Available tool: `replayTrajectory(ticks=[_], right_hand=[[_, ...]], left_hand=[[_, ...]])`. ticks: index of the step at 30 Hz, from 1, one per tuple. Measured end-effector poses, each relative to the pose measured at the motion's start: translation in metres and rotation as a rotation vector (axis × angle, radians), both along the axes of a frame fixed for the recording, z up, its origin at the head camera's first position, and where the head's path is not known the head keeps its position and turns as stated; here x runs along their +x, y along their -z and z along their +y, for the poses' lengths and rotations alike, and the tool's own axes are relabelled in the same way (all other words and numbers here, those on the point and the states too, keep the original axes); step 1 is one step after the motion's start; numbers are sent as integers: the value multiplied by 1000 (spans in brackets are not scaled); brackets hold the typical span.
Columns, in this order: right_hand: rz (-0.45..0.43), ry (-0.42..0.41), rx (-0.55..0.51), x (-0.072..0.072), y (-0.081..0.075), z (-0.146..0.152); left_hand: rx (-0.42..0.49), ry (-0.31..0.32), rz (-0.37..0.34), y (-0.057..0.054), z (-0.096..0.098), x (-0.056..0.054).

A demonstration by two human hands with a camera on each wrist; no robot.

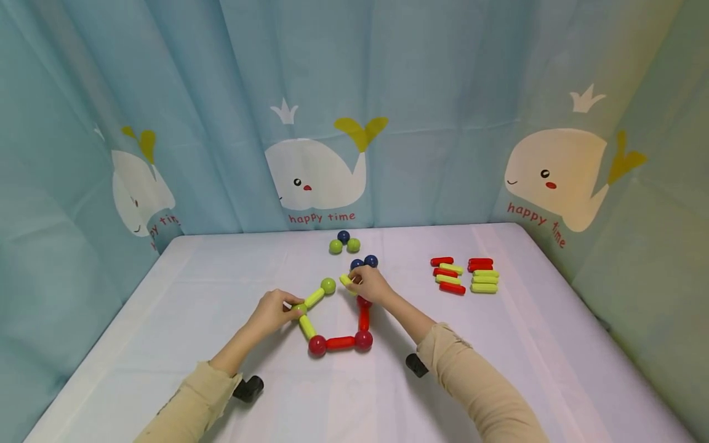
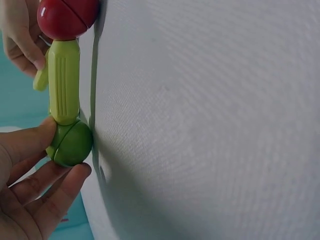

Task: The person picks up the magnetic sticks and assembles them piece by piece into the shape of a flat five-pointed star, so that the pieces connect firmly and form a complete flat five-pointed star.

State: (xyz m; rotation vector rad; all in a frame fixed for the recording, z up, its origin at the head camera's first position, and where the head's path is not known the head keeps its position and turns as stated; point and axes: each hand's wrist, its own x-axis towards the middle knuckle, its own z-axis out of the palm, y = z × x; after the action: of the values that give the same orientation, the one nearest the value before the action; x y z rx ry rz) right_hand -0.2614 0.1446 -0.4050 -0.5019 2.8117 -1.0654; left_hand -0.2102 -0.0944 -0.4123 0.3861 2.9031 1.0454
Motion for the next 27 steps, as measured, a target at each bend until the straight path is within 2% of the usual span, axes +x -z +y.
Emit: replayTrajectory(ticks=[11, 17, 23, 27], right_hand=[[29, -22, 53, 2, 7, -4], [46, -54, 75, 3, 7, -5], [27, -68, 95, 3, 8, -2], [19, -71, 107, 2, 11, -2]], left_hand=[[-4, -2, -4, 1, 0, 1], [-37, 3, 15, 1, 4, 2], [-53, 31, 49, 3, 8, -2], [-56, 39, 37, 3, 10, -6]])
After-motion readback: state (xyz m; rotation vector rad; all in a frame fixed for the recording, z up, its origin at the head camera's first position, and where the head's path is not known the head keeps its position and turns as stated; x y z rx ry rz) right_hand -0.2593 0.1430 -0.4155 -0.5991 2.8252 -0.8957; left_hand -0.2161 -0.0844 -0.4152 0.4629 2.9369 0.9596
